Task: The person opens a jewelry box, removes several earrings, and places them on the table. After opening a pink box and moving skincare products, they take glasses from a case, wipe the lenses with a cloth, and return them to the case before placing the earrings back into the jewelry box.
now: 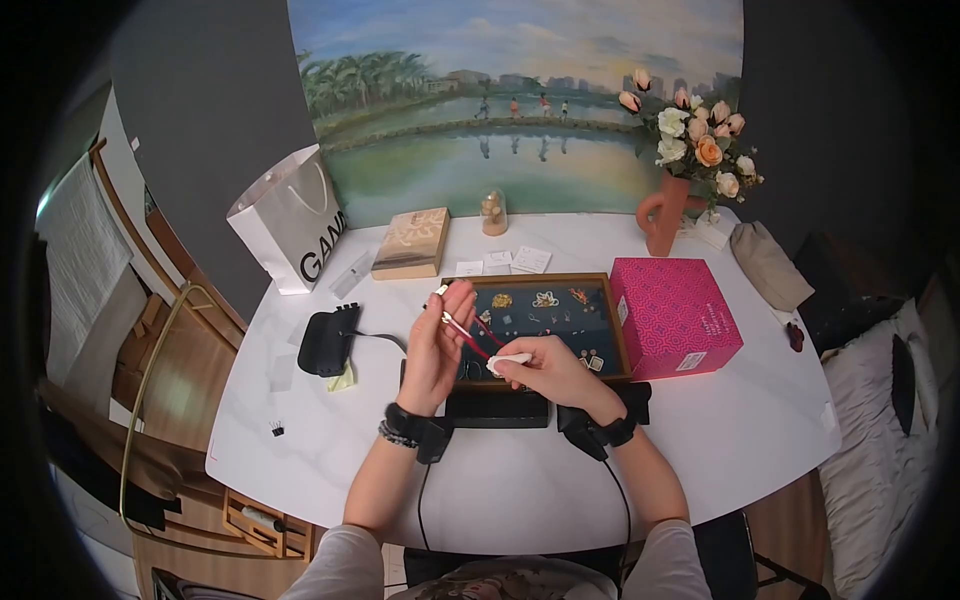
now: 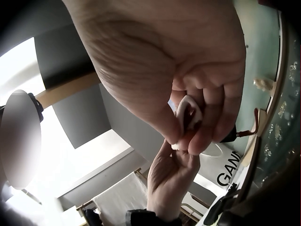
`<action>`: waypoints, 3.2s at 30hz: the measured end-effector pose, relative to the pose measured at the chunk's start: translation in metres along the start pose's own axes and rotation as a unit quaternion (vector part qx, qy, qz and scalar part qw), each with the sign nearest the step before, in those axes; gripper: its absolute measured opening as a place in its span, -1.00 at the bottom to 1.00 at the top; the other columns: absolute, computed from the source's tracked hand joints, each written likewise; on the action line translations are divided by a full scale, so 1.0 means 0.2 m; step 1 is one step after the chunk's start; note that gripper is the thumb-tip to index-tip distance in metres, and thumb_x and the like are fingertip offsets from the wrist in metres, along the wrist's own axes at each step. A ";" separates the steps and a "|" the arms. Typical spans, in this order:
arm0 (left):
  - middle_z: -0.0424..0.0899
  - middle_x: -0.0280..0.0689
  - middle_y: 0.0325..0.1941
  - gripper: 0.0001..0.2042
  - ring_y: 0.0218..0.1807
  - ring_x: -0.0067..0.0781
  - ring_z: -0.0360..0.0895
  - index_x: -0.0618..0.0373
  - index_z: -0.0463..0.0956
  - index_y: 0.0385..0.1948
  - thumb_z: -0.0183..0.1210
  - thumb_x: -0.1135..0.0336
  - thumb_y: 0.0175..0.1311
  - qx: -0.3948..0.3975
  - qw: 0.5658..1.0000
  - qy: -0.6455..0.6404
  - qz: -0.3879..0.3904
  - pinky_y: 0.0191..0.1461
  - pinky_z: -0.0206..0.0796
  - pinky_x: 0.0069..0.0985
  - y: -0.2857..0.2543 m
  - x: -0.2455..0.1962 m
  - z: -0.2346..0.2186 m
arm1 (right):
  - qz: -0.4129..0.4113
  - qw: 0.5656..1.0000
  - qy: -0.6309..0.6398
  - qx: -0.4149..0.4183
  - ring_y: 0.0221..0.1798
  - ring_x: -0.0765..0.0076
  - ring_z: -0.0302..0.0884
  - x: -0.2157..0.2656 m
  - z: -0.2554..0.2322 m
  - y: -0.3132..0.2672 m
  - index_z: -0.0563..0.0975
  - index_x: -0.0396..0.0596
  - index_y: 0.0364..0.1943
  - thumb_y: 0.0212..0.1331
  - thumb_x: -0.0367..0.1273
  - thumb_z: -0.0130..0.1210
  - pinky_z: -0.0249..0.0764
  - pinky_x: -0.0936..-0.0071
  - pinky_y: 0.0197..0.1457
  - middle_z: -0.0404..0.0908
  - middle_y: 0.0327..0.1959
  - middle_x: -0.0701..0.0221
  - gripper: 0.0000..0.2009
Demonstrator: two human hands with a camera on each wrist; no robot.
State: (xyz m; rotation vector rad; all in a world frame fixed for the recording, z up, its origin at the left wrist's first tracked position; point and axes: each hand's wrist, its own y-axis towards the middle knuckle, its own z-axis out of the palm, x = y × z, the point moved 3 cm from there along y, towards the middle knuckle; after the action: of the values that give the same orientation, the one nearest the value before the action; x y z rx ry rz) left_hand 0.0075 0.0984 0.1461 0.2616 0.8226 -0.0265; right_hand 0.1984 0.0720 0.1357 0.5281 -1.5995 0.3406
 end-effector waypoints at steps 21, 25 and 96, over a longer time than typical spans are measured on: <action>0.55 -0.28 0.43 -0.56 0.51 -0.41 0.40 0.21 0.36 0.39 -0.07 0.12 0.68 0.027 0.979 -0.117 -0.162 0.48 0.36 -0.42 -0.03 0.20 0.00 | -0.041 0.995 -0.018 -0.092 -0.30 0.64 0.65 0.04 0.00 0.00 0.72 -0.32 -0.05 0.42 -0.39 0.25 0.59 0.65 -0.19 0.75 -0.31 0.44 -0.77; 0.53 -0.22 0.45 -0.59 0.54 -0.39 0.37 0.18 0.34 0.38 -0.09 0.15 0.69 0.027 0.981 -0.137 -0.135 0.45 0.36 -0.44 -0.06 0.20 0.04 | -0.060 0.993 0.010 -0.103 -0.19 0.56 0.71 0.06 -0.01 -0.01 0.71 -0.32 -0.01 0.39 -0.43 0.27 0.66 0.59 -0.07 0.78 -0.24 0.36 -0.78; 0.77 -0.34 -0.19 -0.67 -0.16 -0.65 0.65 0.22 0.57 0.14 0.33 0.32 0.43 0.142 0.913 0.380 0.054 -0.02 0.43 -0.65 -0.06 0.09 0.06 | -0.044 0.954 0.129 -0.268 -0.60 0.89 0.11 0.07 -0.22 -0.04 0.67 -0.05 -0.29 0.56 -0.12 0.08 -0.09 0.72 -0.56 0.49 -0.51 0.68 -0.65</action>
State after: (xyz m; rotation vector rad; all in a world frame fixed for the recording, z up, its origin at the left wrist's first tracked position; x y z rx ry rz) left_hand 0.0279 0.0851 0.1379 0.6135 1.5837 0.0641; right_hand 0.2399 0.0869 0.1534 0.1260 -1.3346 -0.0960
